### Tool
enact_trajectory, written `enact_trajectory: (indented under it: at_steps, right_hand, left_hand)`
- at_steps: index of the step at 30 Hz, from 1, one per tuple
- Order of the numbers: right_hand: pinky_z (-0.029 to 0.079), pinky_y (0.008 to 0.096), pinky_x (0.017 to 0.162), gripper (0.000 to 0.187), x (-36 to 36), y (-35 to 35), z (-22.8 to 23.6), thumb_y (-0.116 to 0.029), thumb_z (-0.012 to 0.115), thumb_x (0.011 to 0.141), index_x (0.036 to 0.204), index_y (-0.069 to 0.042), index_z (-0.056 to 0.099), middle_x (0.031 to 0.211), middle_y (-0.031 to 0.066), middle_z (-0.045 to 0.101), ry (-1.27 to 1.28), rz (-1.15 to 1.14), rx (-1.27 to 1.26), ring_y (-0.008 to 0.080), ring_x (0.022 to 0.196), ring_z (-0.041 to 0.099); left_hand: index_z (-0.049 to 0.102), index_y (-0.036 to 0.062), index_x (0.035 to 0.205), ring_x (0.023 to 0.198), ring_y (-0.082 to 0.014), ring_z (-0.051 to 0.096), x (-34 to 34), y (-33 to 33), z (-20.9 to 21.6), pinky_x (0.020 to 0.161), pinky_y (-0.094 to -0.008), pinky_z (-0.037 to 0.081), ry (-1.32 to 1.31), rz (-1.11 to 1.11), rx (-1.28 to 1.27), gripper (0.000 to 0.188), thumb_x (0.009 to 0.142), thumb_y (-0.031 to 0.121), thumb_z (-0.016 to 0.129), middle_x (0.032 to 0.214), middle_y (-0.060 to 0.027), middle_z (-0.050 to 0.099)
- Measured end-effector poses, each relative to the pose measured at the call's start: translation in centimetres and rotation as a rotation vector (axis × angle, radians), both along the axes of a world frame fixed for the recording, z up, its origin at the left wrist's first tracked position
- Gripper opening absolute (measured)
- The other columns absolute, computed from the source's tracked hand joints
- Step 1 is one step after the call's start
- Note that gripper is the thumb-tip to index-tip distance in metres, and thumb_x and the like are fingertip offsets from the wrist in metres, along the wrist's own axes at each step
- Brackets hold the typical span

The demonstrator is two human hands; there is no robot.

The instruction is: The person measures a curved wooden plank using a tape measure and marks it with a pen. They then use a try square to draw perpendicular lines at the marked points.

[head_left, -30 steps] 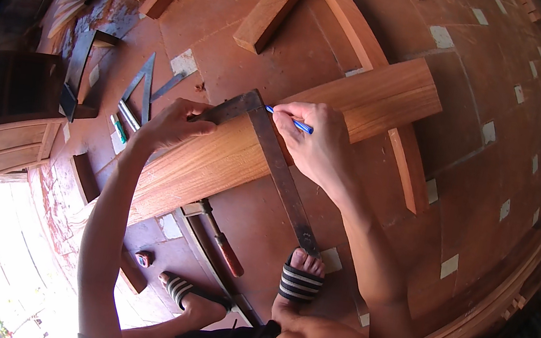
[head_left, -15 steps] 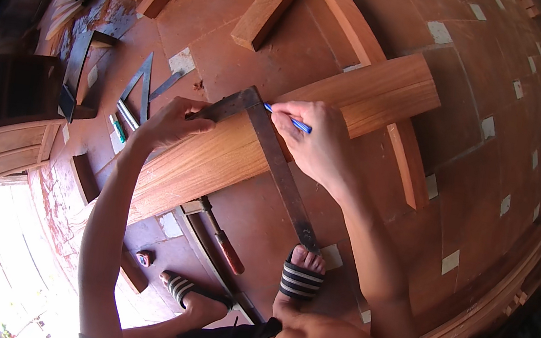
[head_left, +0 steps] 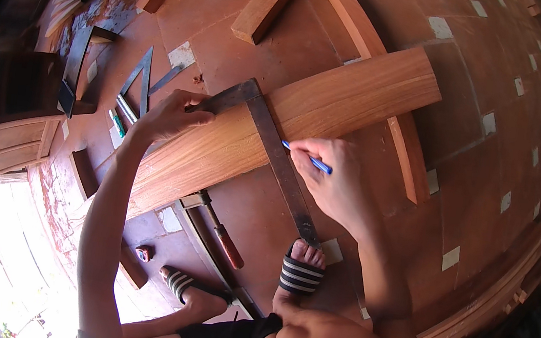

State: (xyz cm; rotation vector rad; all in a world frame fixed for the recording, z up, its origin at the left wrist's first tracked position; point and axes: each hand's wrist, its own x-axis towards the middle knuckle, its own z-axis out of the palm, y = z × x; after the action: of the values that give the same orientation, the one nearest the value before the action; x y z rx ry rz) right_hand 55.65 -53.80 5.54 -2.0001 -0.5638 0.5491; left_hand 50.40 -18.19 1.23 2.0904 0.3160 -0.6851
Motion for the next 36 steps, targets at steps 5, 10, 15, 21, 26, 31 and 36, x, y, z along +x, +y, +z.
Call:
enact_trajectory:
  at_steps: [5, 10, 15, 21, 26, 31, 36]
  right_hand:
    - [0.058, 0.0351, 0.072, 0.023, 0.2, -1.3, 0.3, -0.015, 0.074, 0.103, 0.111, 0.007, 0.079, 0.093, 0.0229, 0.079, 0.054, 0.075, -0.064, 0.026, 0.08, 0.079]
    - [0.058, 0.0345, 0.072, 0.025, 0.2, -0.9, 0.4, -0.016, 0.074, 0.103, 0.111, 0.007, 0.079, 0.092, 0.0232, 0.079, 0.068, 0.055, -0.025, 0.0263, 0.08, 0.079]
    - [0.058, 0.0311, 0.071, 0.028, 0.0, -3.3, 0.7, -0.019, 0.074, 0.105, 0.112, 0.007, 0.078, 0.091, 0.0168, 0.08, 0.131, 0.049, -0.095, 0.0178, 0.079, 0.076]
    - [0.056, 0.0243, 0.069, 0.023, 1.5, -5.8, 1.3, -0.016, 0.077, 0.103, 0.108, 0.007, 0.077, 0.087, 0.0073, 0.077, 0.284, -0.183, 0.014, 0.0069, 0.081, 0.07]
    - [0.05, 0.0226, 0.064, 0.024, 2.1, -7.3, 1.3, -0.017, 0.078, 0.103, 0.106, 0.007, 0.077, 0.082, 0.0041, 0.074, 0.277, -0.284, 0.043, 0.0029, 0.078, 0.065]
    - [0.049, 0.0219, 0.063, 0.026, 2.1, -8.2, 1.0, -0.019, 0.078, 0.104, 0.105, 0.006, 0.078, 0.078, 0.0026, 0.071, 0.277, -0.296, 0.029, 0.0024, 0.074, 0.062]
    - [0.047, 0.0226, 0.061, 0.029, 2.1, -8.5, 1.0, -0.023, 0.077, 0.105, 0.105, 0.006, 0.078, 0.074, 0.0017, 0.069, 0.289, -0.317, 0.026, 0.0025, 0.071, 0.06]
  left_hand:
    - [0.075, -0.0037, 0.127, 0.097, -0.0137, 0.065, 0.1, 0.0, -0.2, 0.093, -0.0345, 0.052, -0.008, -0.004, 0.007, 0.047, 0.098, 0.033, 0.079, 0.101, -0.0062, 0.075]
    - [0.075, -0.0039, 0.128, 0.096, -0.0135, 0.065, 0.0, 0.3, -0.3, 0.092, -0.0347, 0.053, 0.005, -0.01, -0.018, 0.048, 0.098, 0.033, 0.079, 0.101, -0.0056, 0.075]
    - [0.075, -0.0037, 0.129, 0.097, -0.0129, 0.066, 0.1, 0.2, -0.3, 0.093, -0.0339, 0.052, 0.004, -0.02, 0.032, 0.048, 0.098, 0.032, 0.079, 0.103, -0.0046, 0.076]
    - [0.071, -0.0037, 0.138, 0.106, -0.0097, 0.063, 1.5, -1.3, 0.3, 0.098, -0.0312, 0.049, 0.07, 0.043, -0.087, 0.052, 0.099, 0.03, 0.081, 0.113, -0.0015, 0.076]
    - [0.07, -0.0055, 0.139, 0.111, -0.0124, 0.063, 3.3, -2.6, -0.1, 0.102, -0.0327, 0.049, 0.065, 0.019, -0.051, 0.056, 0.097, 0.029, 0.083, 0.121, -0.0054, 0.074]
    - [0.07, -0.0027, 0.141, 0.116, -0.0269, 0.067, 3.5, -2.4, -0.9, 0.106, -0.0421, 0.049, -0.007, -0.02, 0.113, 0.063, 0.096, 0.039, 0.082, 0.123, -0.0166, 0.072]
    - [0.068, -0.0047, 0.143, 0.115, -0.0179, 0.064, 3.5, -2.2, -1.0, 0.107, -0.0364, 0.047, 0.064, 0.028, -0.027, 0.06, 0.097, 0.032, 0.083, 0.124, -0.0094, 0.073]
